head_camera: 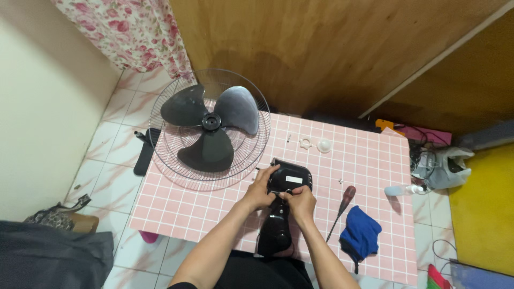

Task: The person disassembles a black electric fan motor housing on a pink checkered table. They use a screwdriver to remove screws, separate the motor casing, and inspect internal components. The fan blade and cage remain assembled on the table.

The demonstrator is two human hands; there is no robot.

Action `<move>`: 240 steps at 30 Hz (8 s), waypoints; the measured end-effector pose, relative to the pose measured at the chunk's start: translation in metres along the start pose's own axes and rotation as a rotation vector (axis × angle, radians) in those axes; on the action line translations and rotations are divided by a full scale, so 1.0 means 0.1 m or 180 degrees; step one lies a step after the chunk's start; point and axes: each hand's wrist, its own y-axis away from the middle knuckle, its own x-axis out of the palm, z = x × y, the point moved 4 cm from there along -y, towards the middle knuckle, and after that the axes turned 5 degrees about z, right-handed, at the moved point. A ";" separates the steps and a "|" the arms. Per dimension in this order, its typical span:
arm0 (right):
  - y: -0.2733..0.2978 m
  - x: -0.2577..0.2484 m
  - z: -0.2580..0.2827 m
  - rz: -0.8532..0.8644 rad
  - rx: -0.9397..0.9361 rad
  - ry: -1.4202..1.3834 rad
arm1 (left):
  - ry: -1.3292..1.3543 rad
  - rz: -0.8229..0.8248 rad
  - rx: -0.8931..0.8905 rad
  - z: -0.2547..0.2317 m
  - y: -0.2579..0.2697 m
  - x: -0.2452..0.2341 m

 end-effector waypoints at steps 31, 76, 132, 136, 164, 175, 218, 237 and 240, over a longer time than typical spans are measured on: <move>0.12 -0.03 0.04 -0.0036 -0.0029 0.0175 | -0.1011 0.0003 -0.0496 -0.04 -0.14 0.10; -0.04 0.07 -0.13 0.0162 0.0339 0.0432 | -0.0865 0.0271 -0.0729 0.19 0.01 0.08; 0.13 -0.06 0.31 0.0437 0.0438 0.0539 | 0.0875 0.0732 -0.0957 0.65 -0.25 -0.04; 0.15 -0.07 0.32 0.0386 0.0430 0.0543 | -0.0481 0.0189 -0.1055 0.22 -0.17 -0.06; 0.15 0.07 0.23 0.0099 0.0154 0.0404 | -0.1066 -0.0054 -0.0379 0.14 -0.06 0.03; 0.10 0.18 0.09 -0.0112 -0.0120 0.0231 | -0.0608 -0.0063 -0.0517 0.21 -0.15 -0.06; 0.04 0.23 0.01 -0.0292 -0.0336 0.0130 | -0.1370 -0.0020 -0.0528 0.16 -0.18 0.13; 0.03 0.16 0.11 -0.0078 -0.0027 0.0240 | -0.0982 0.0061 -0.0559 0.10 -0.01 -0.10; 0.05 0.17 0.10 0.0192 0.0276 -0.0297 | -0.0865 -0.0199 -0.0241 0.14 0.08 -0.08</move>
